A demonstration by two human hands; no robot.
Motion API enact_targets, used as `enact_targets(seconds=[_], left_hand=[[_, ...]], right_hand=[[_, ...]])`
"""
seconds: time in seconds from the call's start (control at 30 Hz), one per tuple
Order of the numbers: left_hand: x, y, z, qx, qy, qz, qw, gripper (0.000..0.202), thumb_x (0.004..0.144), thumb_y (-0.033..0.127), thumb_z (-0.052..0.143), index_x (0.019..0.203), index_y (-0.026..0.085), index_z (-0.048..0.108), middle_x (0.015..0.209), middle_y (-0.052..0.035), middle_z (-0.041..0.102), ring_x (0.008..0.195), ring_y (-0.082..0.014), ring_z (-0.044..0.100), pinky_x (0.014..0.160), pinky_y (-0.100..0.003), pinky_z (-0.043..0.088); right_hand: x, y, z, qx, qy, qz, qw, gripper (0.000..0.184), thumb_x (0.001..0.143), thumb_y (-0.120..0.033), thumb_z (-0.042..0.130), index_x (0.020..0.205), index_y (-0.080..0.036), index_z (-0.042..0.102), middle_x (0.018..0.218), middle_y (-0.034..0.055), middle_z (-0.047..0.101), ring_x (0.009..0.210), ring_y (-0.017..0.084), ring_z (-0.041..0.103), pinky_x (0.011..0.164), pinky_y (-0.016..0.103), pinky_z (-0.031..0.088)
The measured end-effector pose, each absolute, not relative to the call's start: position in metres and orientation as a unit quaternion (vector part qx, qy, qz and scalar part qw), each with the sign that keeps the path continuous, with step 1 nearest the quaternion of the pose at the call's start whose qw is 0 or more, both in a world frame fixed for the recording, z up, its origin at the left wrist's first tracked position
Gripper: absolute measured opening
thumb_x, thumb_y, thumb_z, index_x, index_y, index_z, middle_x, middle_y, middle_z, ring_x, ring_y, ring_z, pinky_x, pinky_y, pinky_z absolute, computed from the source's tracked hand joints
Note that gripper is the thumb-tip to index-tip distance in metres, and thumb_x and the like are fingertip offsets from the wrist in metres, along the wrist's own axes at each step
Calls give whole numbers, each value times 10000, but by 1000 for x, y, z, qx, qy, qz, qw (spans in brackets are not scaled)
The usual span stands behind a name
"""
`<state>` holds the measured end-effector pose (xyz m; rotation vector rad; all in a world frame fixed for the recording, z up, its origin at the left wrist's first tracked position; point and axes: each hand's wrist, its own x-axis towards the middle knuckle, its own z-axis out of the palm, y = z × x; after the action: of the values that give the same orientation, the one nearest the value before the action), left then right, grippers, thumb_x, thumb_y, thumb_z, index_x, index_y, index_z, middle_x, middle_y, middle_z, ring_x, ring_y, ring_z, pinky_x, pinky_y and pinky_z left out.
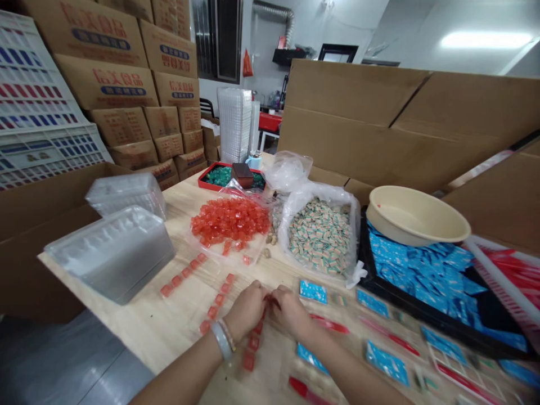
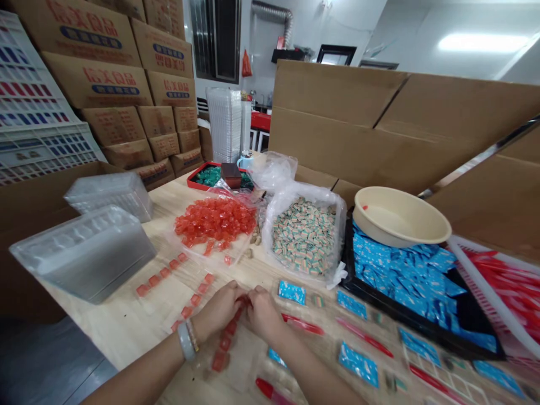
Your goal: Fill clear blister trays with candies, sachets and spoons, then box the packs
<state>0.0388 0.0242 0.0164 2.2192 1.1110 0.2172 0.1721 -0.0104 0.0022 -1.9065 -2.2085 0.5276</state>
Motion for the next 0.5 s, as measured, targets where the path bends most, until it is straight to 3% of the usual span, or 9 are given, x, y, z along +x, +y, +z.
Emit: enact_targets(seconds=[0.23,0.5], left_hand=[[39,28,9,835,417,97,345,210,725,70,341,713,126,543,812,-63,548,761,-137,503,712,-244,384],[40,30,10,823,422,86,369,220,729,64,322,735,128,532,831,-67,551,767,-136,501,720,-247,382]], right_hand=[[163,-4,4,-640,-760,107,-24,186,697,-101,442,807,-127,590,811,95,585,739,189,538,658,268,388],[156,-5,7,-635,-769,58,-44,185,696,-148,481,855,-115,570,848,122,566,796,237,508,699,329,369]])
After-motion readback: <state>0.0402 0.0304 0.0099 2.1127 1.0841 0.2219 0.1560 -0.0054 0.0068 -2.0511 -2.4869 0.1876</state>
